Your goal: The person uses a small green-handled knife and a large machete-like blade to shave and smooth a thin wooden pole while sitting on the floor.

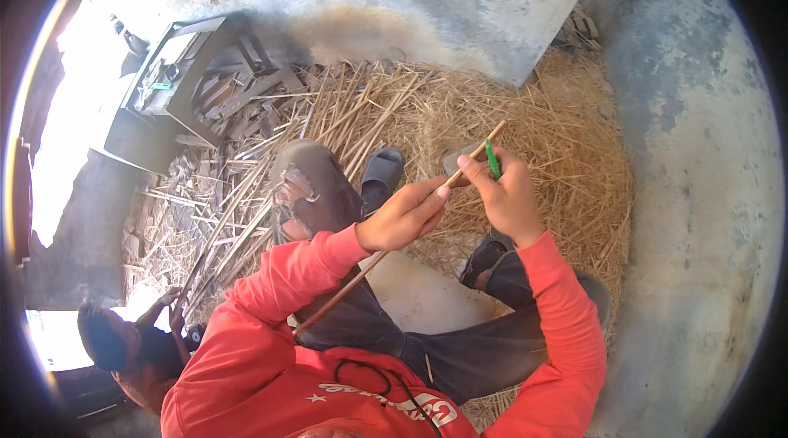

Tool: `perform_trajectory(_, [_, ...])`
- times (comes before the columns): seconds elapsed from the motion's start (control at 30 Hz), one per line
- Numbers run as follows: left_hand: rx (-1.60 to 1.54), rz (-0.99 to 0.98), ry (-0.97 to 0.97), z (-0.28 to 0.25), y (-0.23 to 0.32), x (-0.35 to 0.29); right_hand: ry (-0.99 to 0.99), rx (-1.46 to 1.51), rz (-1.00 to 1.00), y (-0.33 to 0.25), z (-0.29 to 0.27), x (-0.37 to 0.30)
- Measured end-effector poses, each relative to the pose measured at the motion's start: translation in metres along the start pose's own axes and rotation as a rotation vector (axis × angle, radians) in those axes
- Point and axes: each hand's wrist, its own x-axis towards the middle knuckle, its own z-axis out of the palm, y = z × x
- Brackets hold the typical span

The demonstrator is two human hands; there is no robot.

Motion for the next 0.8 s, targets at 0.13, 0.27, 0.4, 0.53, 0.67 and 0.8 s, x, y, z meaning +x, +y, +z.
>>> perform_trajectory(0.13, [0.026,0.044,0.119,0.008,0.014,0.005,0.034,0.007,0.047,-0.012,-0.002,0.013])
perform_trajectory(0.27, [0.031,0.081,0.185,0.013,0.025,0.019,0.085,-0.192,-0.025,-0.026,-0.012,0.021])
perform_trajectory(0.4, [-0.113,0.177,0.177,0.017,0.012,0.036,0.096,-0.28,-0.134,-0.029,-0.014,0.018])
perform_trajectory(0.53, [-0.081,0.162,0.196,0.017,0.013,0.036,0.029,-0.453,-0.092,-0.039,-0.012,0.007])
perform_trajectory(0.67, [-0.06,0.178,0.18,0.017,0.015,0.036,-0.061,-0.494,-0.091,-0.042,-0.01,-0.003])
perform_trajectory(0.8, [-0.038,0.133,0.179,0.015,0.015,0.035,-0.093,-0.515,-0.113,-0.032,-0.012,-0.002])
